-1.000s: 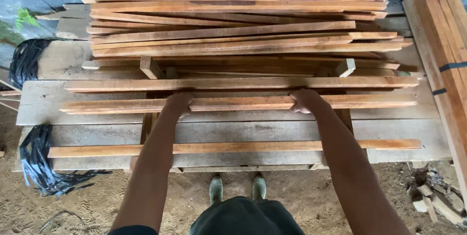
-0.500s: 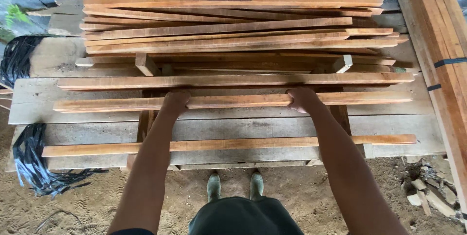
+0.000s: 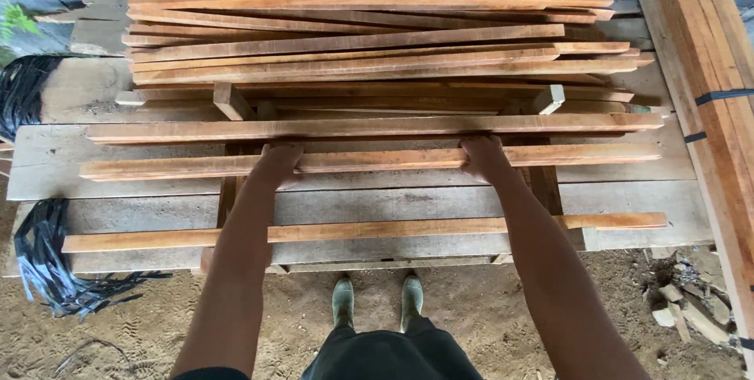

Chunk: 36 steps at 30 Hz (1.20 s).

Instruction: Sorting and organizing thin wooden strips on a workbench in a workshop setting.

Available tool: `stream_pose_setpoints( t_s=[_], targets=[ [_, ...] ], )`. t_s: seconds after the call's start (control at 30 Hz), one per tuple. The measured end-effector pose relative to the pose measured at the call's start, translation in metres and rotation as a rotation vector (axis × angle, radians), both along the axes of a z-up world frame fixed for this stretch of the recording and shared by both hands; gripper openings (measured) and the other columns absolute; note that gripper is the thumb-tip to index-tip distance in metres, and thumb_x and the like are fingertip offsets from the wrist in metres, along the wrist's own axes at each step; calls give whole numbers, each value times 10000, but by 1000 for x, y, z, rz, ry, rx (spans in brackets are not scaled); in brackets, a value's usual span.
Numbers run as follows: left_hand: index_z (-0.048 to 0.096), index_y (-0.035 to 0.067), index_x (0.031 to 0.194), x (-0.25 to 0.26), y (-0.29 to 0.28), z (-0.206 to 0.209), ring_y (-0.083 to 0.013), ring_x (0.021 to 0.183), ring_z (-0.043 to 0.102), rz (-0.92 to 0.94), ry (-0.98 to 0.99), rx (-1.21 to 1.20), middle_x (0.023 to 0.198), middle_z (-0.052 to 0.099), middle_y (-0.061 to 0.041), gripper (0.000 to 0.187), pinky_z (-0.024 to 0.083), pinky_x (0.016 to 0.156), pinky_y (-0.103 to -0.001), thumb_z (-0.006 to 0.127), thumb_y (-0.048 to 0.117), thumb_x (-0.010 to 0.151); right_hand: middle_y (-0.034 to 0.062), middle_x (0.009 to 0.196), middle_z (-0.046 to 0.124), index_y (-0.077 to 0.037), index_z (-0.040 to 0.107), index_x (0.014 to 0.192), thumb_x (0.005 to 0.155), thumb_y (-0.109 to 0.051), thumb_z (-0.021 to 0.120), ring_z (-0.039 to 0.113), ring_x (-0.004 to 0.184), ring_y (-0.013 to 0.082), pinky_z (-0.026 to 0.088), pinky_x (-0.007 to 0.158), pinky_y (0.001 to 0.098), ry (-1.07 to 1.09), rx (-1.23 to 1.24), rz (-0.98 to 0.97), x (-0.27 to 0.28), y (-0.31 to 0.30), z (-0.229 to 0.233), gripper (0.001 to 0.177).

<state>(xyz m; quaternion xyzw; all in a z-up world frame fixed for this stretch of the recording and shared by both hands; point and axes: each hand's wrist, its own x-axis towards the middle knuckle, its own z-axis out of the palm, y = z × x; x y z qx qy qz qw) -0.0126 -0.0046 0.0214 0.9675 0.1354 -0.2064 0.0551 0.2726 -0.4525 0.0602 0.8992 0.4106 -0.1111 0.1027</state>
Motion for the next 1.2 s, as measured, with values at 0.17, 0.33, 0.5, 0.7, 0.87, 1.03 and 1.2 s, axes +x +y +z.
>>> stream_pose_setpoints(
  t_s=[0.17, 0.33, 0.5, 0.7, 0.87, 1.03, 1.2],
  targets=[
    [595, 139, 1303, -3, -55, 134, -316, 1362, 589, 61, 34, -145, 1390, 679, -146, 804, 289, 1172, -536, 577, 791, 832, 2, 1325, 731, -264, 650, 1280, 691, -796, 680, 628, 1318, 247, 386, 1101, 482, 168, -72, -43, -5, 15, 40, 795],
    [606, 108, 1287, -5, -47, 124, -316, 1385, 565, 118, 10, -241, 1408, 664, -156, 676, 252, 1188, -544, 401, 679, 990, 99, 1366, 710, -181, 672, 1282, 758, -988, 497, 579, 1372, 323, 324, 1171, 528, 335, 53, -140, -26, 22, 82, 977],
    [637, 156, 1261, 0, -44, 113, -286, 1333, 603, 88, -1, -209, 1352, 693, -97, 636, 302, 1146, -531, 341, 648, 986, 51, 1429, 673, -283, 635, 1368, 961, -844, 324, 554, 1406, 273, 285, 1183, 517, 341, -22, -167, -29, 28, 91, 760],
    [663, 147, 1243, 4, -39, 115, -293, 1306, 629, 80, 12, -190, 1312, 714, -114, 644, 338, 1119, -529, 345, 632, 964, 69, 1448, 659, -239, 624, 1404, 955, -822, 322, 556, 1408, 289, 307, 1184, 514, 337, -60, -171, -32, 38, 109, 796],
    [681, 138, 1222, 3, -40, 115, -298, 1282, 643, 99, 6, -208, 1263, 736, -112, 675, 346, 1106, -518, 311, 644, 971, 75, 1419, 678, -260, 656, 1359, 939, -864, 316, 571, 1391, 301, 307, 1175, 514, 378, -29, -192, -22, 32, 89, 811],
    [683, 139, 1239, 6, -42, 123, -294, 1269, 652, 95, 2, -200, 1236, 750, -106, 685, 352, 1100, -514, 321, 655, 970, 84, 1377, 705, -259, 675, 1326, 927, -870, 323, 593, 1367, 302, 317, 1160, 513, 388, -36, -194, -23, 34, 91, 810],
    [648, 132, 1318, 3, -43, 119, -294, 1317, 614, 92, 25, -179, 1306, 714, -121, 773, 349, 1105, -506, 271, 724, 993, 126, 1317, 730, -210, 715, 1269, 961, -807, 371, 632, 1318, 323, 364, 1131, 521, 354, 21, -175, -22, 26, 83, 755]
  ],
)
